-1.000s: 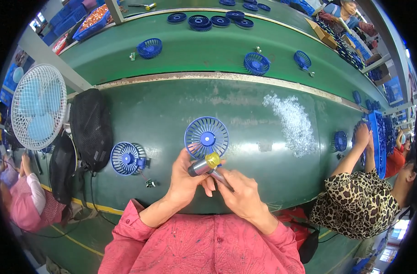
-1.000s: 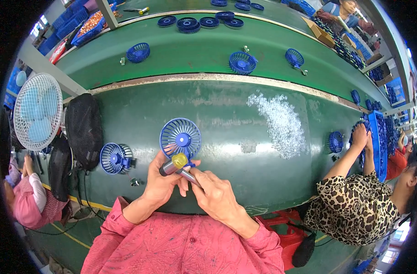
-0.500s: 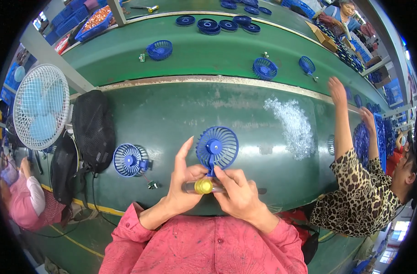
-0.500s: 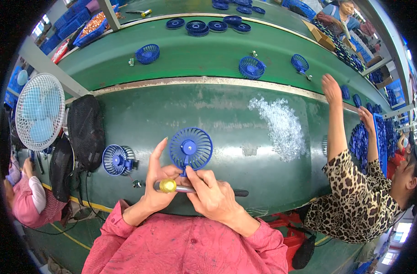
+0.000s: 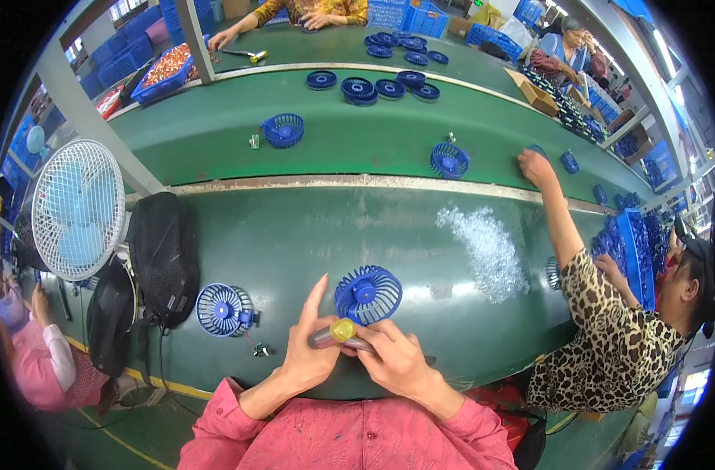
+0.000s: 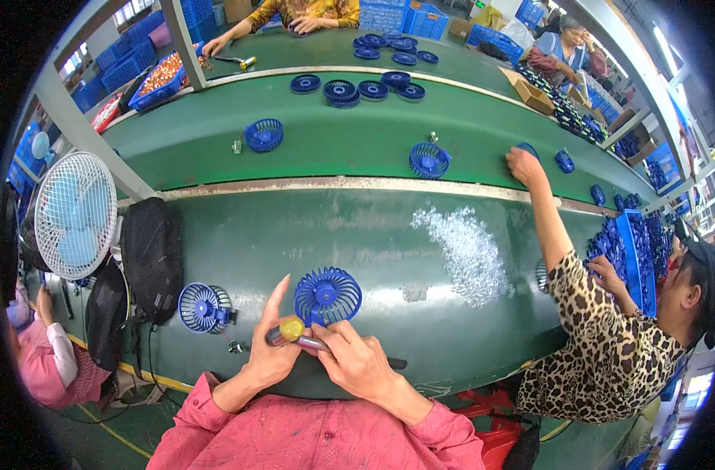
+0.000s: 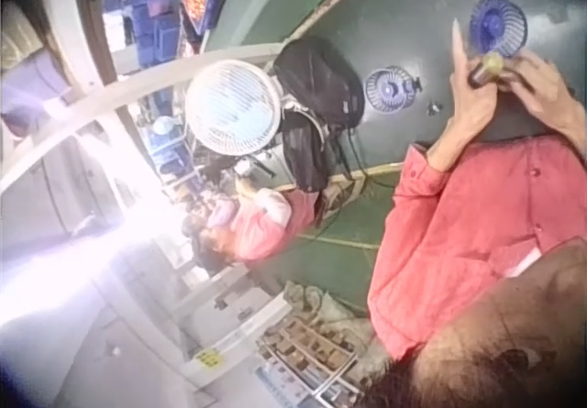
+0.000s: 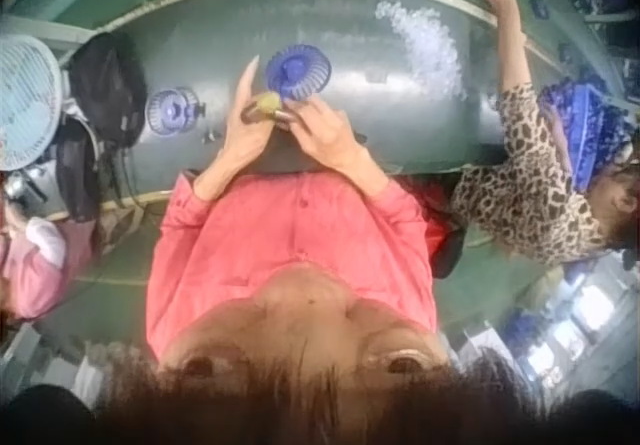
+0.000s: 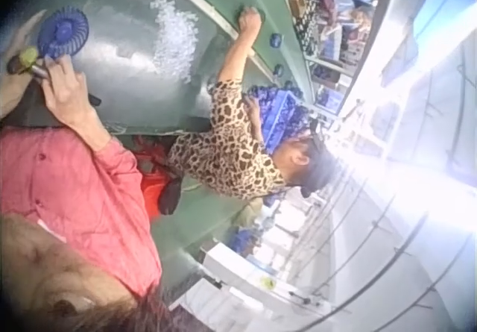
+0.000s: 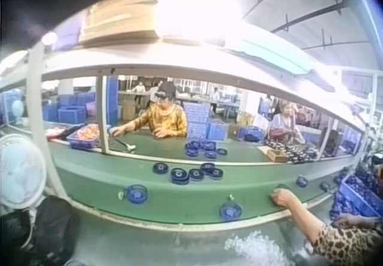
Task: The person assembles mini fan parts by picking up fan guards from the conveyor, fitting components together, and tapping them into place with a small mallet.
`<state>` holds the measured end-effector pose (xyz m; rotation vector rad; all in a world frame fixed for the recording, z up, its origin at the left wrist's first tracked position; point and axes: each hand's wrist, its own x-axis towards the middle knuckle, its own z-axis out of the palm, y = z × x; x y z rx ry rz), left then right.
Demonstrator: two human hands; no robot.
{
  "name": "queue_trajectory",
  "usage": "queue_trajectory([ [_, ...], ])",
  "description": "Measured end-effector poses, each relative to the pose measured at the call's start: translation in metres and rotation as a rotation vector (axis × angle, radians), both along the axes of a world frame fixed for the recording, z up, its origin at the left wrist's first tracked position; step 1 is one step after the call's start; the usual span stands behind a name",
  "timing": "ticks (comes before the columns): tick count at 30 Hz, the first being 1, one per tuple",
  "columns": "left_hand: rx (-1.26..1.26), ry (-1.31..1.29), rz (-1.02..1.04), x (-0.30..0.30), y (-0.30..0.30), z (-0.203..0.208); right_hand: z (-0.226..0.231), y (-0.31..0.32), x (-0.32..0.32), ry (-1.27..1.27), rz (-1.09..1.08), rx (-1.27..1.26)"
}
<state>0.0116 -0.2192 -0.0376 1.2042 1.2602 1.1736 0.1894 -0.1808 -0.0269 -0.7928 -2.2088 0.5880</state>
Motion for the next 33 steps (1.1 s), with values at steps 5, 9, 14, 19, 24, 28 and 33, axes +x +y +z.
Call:
queue_trajectory([
  [5,-0.109,-0.455,0.08,0.001,0.013,0.009,-0.001,-0.005,0.01,0.079,-0.195,-0.215],
  [9,-0.175,-0.635,0.077,0.01,0.019,0.006,0.0,-0.006,0.0,0.181,-0.204,-0.676],
  [14,-0.202,-0.655,0.17,0.013,0.018,0.008,-0.008,-0.002,-0.007,0.204,-0.229,-0.565],
  [19,-0.227,-0.631,0.193,0.019,0.023,0.006,-0.013,0.003,0.003,0.034,-0.198,-0.282],
  [24,-0.308,-0.574,0.113,0.022,0.029,0.01,0.007,0.015,0.019,-0.074,-0.179,-0.431],
  [28,-0.267,-0.587,0.071,0.024,0.028,0.008,0.013,0.021,0.027,0.067,-0.148,-0.696],
  [33,-0.281,-0.55,0.037,0.011,0.025,0.011,0.021,0.037,0.038,0.06,-0.385,-0.868],
])
